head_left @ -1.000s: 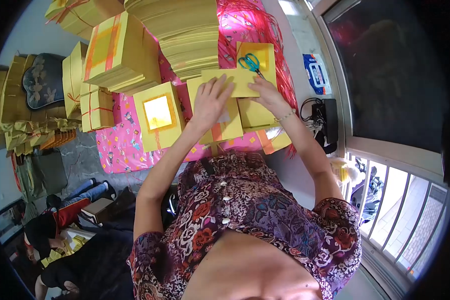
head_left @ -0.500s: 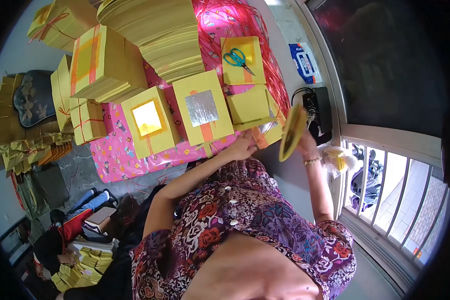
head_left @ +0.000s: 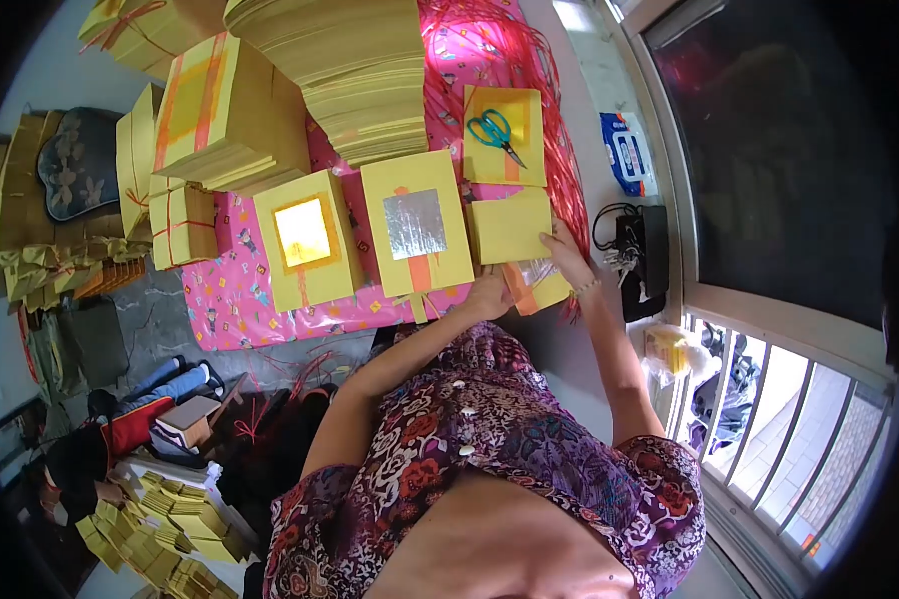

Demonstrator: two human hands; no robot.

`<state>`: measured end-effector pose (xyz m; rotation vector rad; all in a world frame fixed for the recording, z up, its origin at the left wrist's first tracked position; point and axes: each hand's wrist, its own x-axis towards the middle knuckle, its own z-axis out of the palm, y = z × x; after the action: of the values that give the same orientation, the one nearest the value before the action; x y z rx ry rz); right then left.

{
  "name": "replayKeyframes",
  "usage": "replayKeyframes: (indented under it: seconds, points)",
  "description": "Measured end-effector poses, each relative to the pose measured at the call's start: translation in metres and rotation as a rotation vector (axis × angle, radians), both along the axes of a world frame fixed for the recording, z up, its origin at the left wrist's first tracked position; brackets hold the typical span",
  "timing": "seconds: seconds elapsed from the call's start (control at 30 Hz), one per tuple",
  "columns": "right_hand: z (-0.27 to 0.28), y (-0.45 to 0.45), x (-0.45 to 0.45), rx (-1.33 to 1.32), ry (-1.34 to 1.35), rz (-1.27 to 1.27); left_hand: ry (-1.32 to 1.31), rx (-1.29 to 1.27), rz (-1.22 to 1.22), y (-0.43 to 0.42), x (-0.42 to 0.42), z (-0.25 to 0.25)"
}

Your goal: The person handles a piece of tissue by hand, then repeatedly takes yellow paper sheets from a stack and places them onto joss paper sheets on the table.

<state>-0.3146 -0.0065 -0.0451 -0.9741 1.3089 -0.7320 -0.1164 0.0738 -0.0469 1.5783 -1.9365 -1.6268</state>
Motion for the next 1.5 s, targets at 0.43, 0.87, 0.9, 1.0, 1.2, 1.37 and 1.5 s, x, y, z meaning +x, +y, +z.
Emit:
replayKeyframes:
  seconds: [0.43, 0.87, 0.9, 1.0, 1.2, 1.37, 1.5]
  points:
    - [-0.022, -0.001, 0.023, -0.357, 0.782, 0.067, -0.003, -0.184, -0.051, 0.014, 0.004, 0.003]
    - [0.035, -0.011, 0.054, -0.89, 0.947, 0.143, 0.397, -0.177, 0.227, 0.026, 0.106, 0.12]
    - [0.046, -0.011, 0.06, -0.888, 0.943, 0.15, 0.278, -0.306, 0.265, 0.027, 0.118, 0.11]
    - [0.08, -0.004, 0.09, -0.682, 0.604, 0.433, 0.07, -0.488, 0.324, 0.03, 0.152, 0.101]
    - [0.108, 0.019, 0.133, -0.949, 0.654, 0.959, -0.129, -0.636, 0.262, 0.035, 0.168, 0.094]
    - [0.113, 0.014, 0.138, -0.95, 0.631, 1.073, -0.182, -0.696, 0.21, 0.034, 0.163, 0.094]
    - [0.115, 0.001, 0.132, -0.921, 0.542, 1.119, -0.184, -0.688, 0.202, 0.031, 0.165, 0.091]
